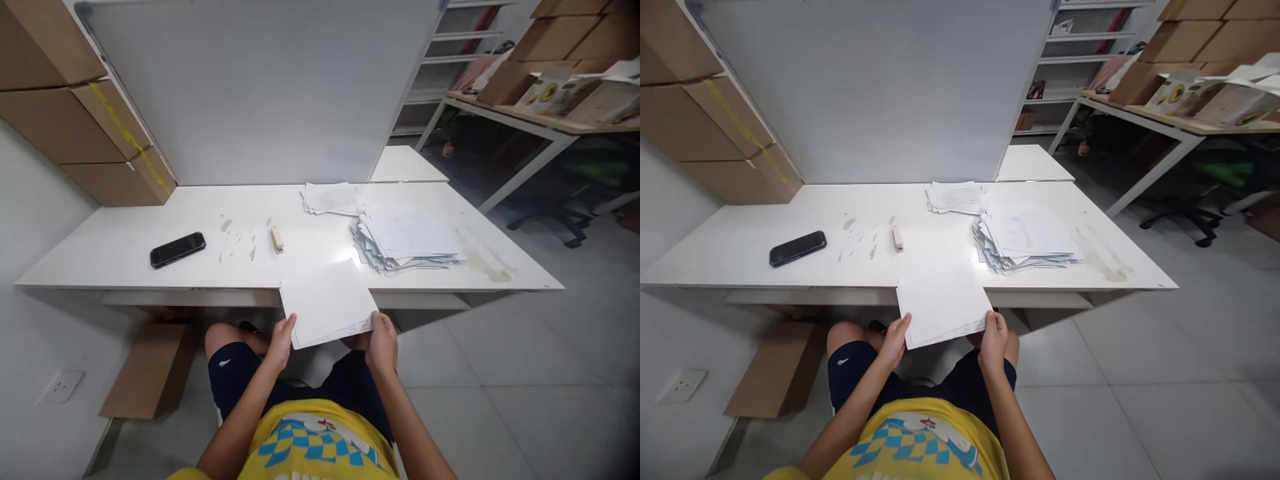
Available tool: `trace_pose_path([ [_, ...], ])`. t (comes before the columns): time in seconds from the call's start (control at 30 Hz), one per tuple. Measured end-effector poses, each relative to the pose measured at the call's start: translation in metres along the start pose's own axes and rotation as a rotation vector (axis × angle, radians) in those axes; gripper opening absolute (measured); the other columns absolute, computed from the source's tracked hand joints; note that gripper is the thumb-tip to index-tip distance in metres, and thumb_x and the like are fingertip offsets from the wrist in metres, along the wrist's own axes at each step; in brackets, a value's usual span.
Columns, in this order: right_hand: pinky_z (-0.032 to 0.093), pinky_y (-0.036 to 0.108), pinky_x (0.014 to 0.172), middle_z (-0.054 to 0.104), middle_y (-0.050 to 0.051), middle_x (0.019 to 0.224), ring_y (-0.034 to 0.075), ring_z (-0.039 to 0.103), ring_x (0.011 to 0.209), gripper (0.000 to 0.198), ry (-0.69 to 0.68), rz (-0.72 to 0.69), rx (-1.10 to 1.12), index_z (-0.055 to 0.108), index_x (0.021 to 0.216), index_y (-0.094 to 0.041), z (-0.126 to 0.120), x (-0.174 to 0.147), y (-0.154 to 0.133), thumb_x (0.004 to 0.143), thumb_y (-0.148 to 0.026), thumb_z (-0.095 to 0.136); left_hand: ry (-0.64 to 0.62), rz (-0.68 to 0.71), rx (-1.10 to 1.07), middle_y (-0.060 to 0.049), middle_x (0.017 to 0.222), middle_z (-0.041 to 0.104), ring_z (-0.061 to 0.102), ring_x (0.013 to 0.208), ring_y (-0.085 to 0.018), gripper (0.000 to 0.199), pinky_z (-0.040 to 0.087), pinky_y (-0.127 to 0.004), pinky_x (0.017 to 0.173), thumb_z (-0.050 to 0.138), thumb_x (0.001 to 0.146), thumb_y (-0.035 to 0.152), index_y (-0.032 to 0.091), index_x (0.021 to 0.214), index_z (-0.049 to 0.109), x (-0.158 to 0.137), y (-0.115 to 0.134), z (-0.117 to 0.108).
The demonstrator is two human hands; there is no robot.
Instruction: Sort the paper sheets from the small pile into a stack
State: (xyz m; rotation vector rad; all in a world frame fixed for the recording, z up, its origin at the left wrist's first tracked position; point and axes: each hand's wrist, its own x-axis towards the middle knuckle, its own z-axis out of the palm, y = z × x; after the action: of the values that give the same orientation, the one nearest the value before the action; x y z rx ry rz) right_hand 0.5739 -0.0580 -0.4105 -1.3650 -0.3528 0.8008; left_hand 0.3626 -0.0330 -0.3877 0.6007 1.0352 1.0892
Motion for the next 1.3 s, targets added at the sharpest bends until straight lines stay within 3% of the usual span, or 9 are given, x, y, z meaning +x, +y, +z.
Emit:
trace_pose_path([
  [0.2,0.048,0.025,0.066,0.063,-0.001,0.08,0.014,0.058,0.073,0.037,-0.036,-0.05,-0.062,0.061,0.09,-0.018,-0.005,0.007,-0.005,0.066,-0.044,0.07,0.087,0.054,0.054,-0.012,0.078,0.074,0.069,0.073,-0.024,0.056,0.053,-0.033,0.068,0.077,0.06,0.059,0.008,0.083,0.073,-0.009,-0.01,-0.007],
  [0.33,0.047,0.025,0.062,0.062,-0.002,0.073,0.013,0.057,0.065,0.036,0.008,-0.117,-0.071,0.061,0.09,-0.018,-0.001,0.011,-0.007,0.066,-0.043,0.069,0.151,0.105,0.051,-0.009,0.073,0.073,0.067,0.068,-0.022,0.055,0.051,-0.029,0.063,0.075,0.063,0.059,0.009,0.086,0.073,-0.012,-0.009,-0.013],
  [0.47,0.046,0.026,0.053,0.061,-0.003,0.059,0.013,0.056,0.054,0.035,-0.176,-0.067,-0.188,0.062,0.082,-0.018,-0.003,0.016,-0.015,0.064,-0.047,0.068,0.158,0.097,0.011,-0.01,0.079,0.073,0.068,0.07,-0.021,0.055,0.051,-0.028,0.064,0.076,0.063,0.057,0.009,0.087,0.072,-0.014,-0.009,-0.023],
  [0.57,0.046,0.028,0.052,0.066,0.002,0.061,0.018,0.063,0.059,0.035,-0.36,0.002,-0.319,0.064,0.079,-0.017,-0.004,0.019,-0.022,0.063,-0.048,0.068,0.154,0.101,-0.009,-0.012,0.082,0.074,0.068,0.072,-0.021,0.054,0.051,-0.029,0.065,0.077,0.063,0.056,0.008,0.087,0.071,-0.015,-0.011,-0.026],
  [0.63,0.047,0.029,0.053,0.068,0.003,0.062,0.021,0.065,0.062,0.034,-0.407,0.017,-0.409,0.066,0.078,-0.017,-0.004,0.021,-0.027,0.062,-0.046,0.068,0.163,0.108,-0.021,-0.013,0.083,0.074,0.069,0.075,-0.023,0.055,0.052,-0.03,0.067,0.076,0.062,0.057,0.008,0.085,0.071,-0.016,-0.011,-0.027],
  [0.87,0.053,0.033,0.06,0.07,0.001,0.069,0.02,0.066,0.063,0.038,-0.271,-0.1,-0.565,0.071,0.098,-0.021,-0.008,0.021,-0.039,0.064,-0.036,0.064,0.194,0.092,-0.147,-0.015,0.089,0.074,0.069,0.093,-0.03,0.054,0.055,-0.04,0.081,0.078,0.061,0.054,0.01,0.091,0.07,-0.02,0.004,-0.026],
  [0.97,0.054,0.033,0.059,0.068,0.0,0.067,0.017,0.063,0.056,0.04,-0.154,-0.186,-0.471,0.071,0.101,-0.018,-0.008,0.022,-0.049,0.066,-0.037,0.066,0.29,0.111,-0.208,-0.014,0.098,0.073,0.068,0.097,-0.03,0.047,0.054,-0.039,0.085,0.077,0.065,0.05,0.012,0.093,0.069,-0.02,0.007,-0.031],
  [1.13,0.053,0.029,0.051,0.062,-0.002,0.061,0.012,0.057,0.048,0.042,0.015,-0.309,-0.12,0.066,0.098,-0.014,0.028,0.004,-0.085,0.069,-0.044,0.068,0.37,0.138,-0.211,-0.013,0.111,0.07,0.066,0.104,-0.027,0.043,0.052,-0.036,0.09,0.073,0.072,0.047,0.014,0.1,0.067,-0.023,0.006,-0.046],
  [1.3,0.055,0.03,0.054,0.059,-0.004,0.06,0.012,0.06,0.049,0.033,-0.071,-0.501,-0.114,0.065,0.097,-0.015,0.081,-0.03,-0.123,0.077,-0.042,0.062,0.359,0.231,-0.078,-0.013,0.11,0.07,0.064,0.108,-0.028,0.051,0.05,-0.037,0.092,0.074,0.07,0.047,0.015,0.109,0.066,-0.031,0.009,-0.056],
])
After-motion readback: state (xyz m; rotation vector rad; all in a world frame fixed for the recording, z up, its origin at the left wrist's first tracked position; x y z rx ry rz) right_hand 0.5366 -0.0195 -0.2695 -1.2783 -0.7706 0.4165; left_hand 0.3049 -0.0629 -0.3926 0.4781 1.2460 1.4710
